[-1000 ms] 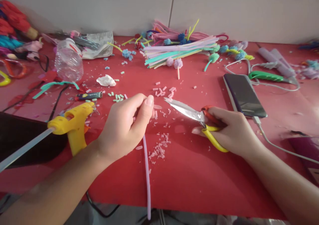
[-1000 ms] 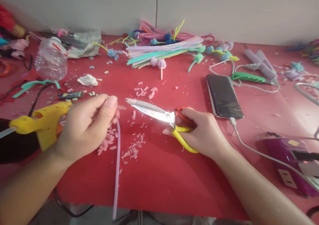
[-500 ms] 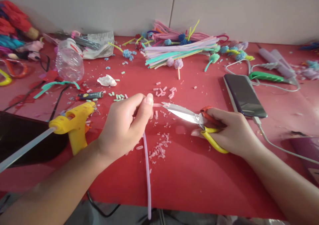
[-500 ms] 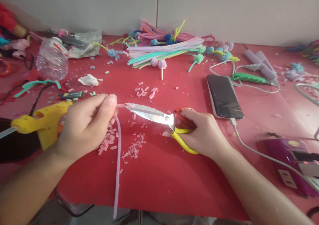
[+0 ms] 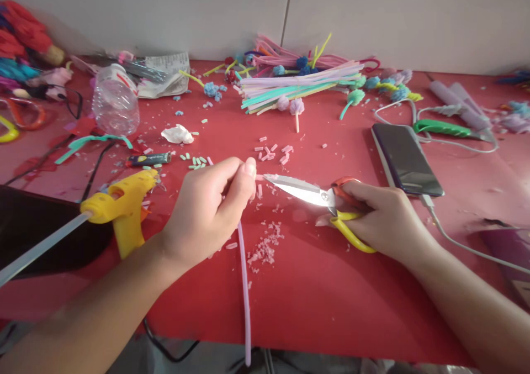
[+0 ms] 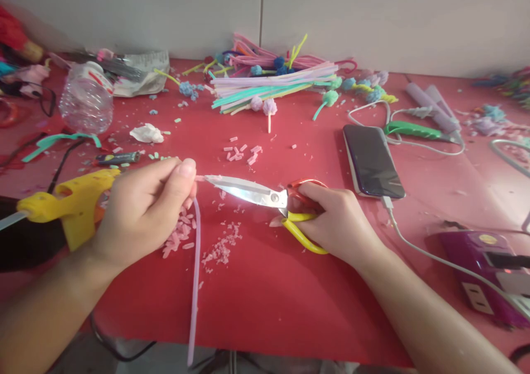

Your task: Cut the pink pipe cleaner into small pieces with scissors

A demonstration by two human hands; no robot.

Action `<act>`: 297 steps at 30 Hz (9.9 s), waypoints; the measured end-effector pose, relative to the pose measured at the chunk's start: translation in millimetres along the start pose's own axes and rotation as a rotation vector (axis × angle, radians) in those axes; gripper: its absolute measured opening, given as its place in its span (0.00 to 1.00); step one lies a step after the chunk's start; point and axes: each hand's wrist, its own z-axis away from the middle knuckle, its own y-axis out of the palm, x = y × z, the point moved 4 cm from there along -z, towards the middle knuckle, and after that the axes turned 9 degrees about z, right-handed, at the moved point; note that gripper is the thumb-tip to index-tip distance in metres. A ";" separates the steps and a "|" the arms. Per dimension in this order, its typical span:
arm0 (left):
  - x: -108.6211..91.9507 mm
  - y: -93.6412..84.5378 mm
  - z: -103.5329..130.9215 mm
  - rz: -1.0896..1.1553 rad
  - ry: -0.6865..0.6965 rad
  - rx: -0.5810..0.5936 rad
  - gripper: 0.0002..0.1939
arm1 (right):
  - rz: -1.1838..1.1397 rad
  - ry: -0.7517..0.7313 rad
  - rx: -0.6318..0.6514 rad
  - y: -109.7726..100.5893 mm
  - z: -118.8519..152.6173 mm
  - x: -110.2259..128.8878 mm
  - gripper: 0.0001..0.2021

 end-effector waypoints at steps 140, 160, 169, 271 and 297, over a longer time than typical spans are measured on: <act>19.0 1.8 -8.6 -0.002 0.002 -0.018 0.11 | 0.241 0.072 0.051 -4.2 -0.4 3.3 0.35; 19.3 -0.3 -9.3 0.056 -0.132 -0.021 0.20 | 0.082 0.054 0.010 -1.7 6.8 -1.0 0.34; 20.2 -1.0 -9.4 0.064 -0.172 -0.025 0.19 | 0.045 0.105 0.019 -1.0 7.5 -1.3 0.33; 17.5 2.8 -7.3 0.120 -0.153 -0.038 0.16 | 0.021 0.163 0.051 1.3 5.1 -6.5 0.32; 16.7 2.7 -7.4 0.090 -0.154 -0.043 0.15 | 0.015 0.151 0.033 0.1 5.2 -0.7 0.33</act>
